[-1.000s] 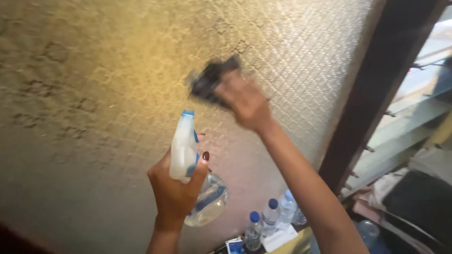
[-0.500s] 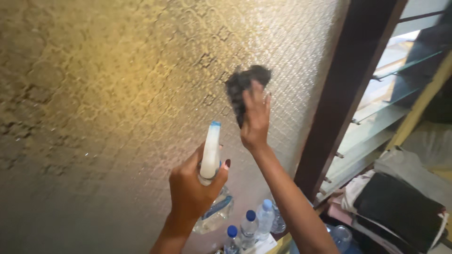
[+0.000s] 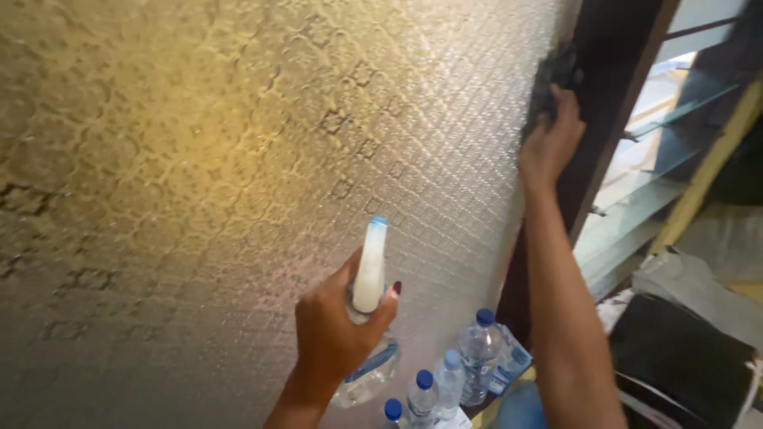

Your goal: The person sprays a cleaning liquid from a bottle onto a textured glass partition and wipes the surface with a cloth.

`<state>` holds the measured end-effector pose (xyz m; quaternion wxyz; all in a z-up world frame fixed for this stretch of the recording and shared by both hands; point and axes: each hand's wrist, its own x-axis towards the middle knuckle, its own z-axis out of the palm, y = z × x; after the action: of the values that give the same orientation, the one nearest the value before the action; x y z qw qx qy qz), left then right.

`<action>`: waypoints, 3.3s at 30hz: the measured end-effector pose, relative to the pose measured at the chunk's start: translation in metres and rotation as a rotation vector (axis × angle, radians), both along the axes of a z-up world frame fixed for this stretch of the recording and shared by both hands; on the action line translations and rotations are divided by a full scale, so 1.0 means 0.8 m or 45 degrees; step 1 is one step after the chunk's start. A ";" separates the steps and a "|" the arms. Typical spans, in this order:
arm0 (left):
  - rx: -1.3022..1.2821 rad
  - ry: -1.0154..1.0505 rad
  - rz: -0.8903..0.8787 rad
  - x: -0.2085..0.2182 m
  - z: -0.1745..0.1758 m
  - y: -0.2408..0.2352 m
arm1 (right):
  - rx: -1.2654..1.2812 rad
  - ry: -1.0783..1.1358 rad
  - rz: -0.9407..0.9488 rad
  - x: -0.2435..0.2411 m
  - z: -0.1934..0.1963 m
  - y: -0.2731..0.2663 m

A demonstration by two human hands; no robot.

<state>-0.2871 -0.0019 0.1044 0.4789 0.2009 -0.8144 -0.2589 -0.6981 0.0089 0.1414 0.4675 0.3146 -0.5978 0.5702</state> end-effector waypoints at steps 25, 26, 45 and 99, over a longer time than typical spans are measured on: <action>-0.072 0.093 0.081 0.050 0.007 -0.023 | -0.024 0.145 0.383 0.139 0.030 -0.015; -0.013 0.113 0.076 0.053 0.004 -0.019 | 0.021 0.312 0.453 0.179 0.023 -0.019; 0.122 0.020 -0.001 0.086 -0.058 -0.012 | 0.076 -0.153 0.220 0.097 -0.086 0.023; 0.238 0.152 0.048 0.118 -0.174 0.005 | 0.392 -0.242 0.233 0.250 -0.428 0.010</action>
<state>-0.1926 0.0020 -0.0345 0.5103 0.2442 -0.7529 -0.3363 -0.4981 0.0173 -0.2008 0.3017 0.3802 -0.6882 0.5393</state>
